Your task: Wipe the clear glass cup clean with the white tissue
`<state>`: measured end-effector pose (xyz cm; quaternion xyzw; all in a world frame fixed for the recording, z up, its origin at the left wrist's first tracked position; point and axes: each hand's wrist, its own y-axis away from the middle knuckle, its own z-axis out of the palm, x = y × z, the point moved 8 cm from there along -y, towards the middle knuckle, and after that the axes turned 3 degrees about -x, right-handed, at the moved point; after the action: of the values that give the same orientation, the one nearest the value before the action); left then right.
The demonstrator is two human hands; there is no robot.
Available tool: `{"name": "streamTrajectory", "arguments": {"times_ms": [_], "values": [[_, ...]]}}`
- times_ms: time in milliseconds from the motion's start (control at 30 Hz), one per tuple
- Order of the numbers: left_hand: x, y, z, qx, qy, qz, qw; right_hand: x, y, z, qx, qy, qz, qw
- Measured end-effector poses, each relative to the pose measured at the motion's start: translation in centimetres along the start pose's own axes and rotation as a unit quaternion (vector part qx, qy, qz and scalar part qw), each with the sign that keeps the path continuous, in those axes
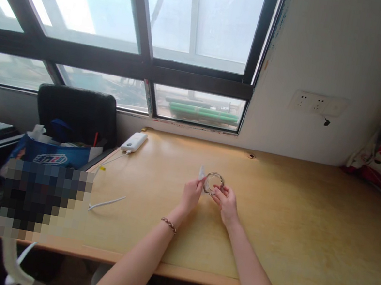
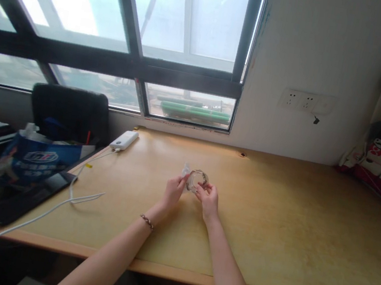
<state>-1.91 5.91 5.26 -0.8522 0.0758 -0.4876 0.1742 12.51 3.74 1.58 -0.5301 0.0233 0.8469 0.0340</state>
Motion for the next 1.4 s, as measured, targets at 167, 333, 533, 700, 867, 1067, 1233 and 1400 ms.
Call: {"name": "streamTrajectory", "arguments": {"times_ms": [167, 333, 533, 700, 867, 1067, 1233, 1400], "values": [[-0.9, 0.9, 3.4, -0.096, 0.118, -0.079, 0.985, 0.0, -0.2, -0.1, 0.013, -0.071, -0.034, 0.997], [0.0, 2.2, 5.8, -0.166, 0.167, -0.069, 0.97, -0.4, -0.3, -0.4, 0.032, -0.078, -0.064, 0.994], [0.2, 2.1, 4.9, -0.141, 0.2, -0.088, 0.966, -0.4, -0.3, 0.0, 0.006, -0.069, -0.056, 0.996], [-0.2, 1.1, 3.0, -0.088, 0.18, -0.091, 0.975, -0.2, -0.1, 0.1, -0.001, -0.035, -0.03, 0.999], [-0.6, 0.1, 0.7, -0.018, 0.141, -0.076, 0.987, 0.2, 0.1, 0.3, -0.009, 0.007, 0.008, 1.0], [-0.9, -0.3, 0.4, -0.027, 0.167, -0.07, 0.983, 0.9, -0.2, -0.2, -0.001, 0.03, 0.029, 0.999], [-2.1, -0.3, 1.9, -0.075, 0.213, -0.124, 0.966, 0.6, -0.3, -1.1, 0.029, 0.049, 0.015, 0.998], [-4.0, 0.2, 3.7, -0.11, 0.263, -0.206, 0.936, 0.2, -0.2, -1.1, 0.029, 0.038, 0.002, 0.999]]}}
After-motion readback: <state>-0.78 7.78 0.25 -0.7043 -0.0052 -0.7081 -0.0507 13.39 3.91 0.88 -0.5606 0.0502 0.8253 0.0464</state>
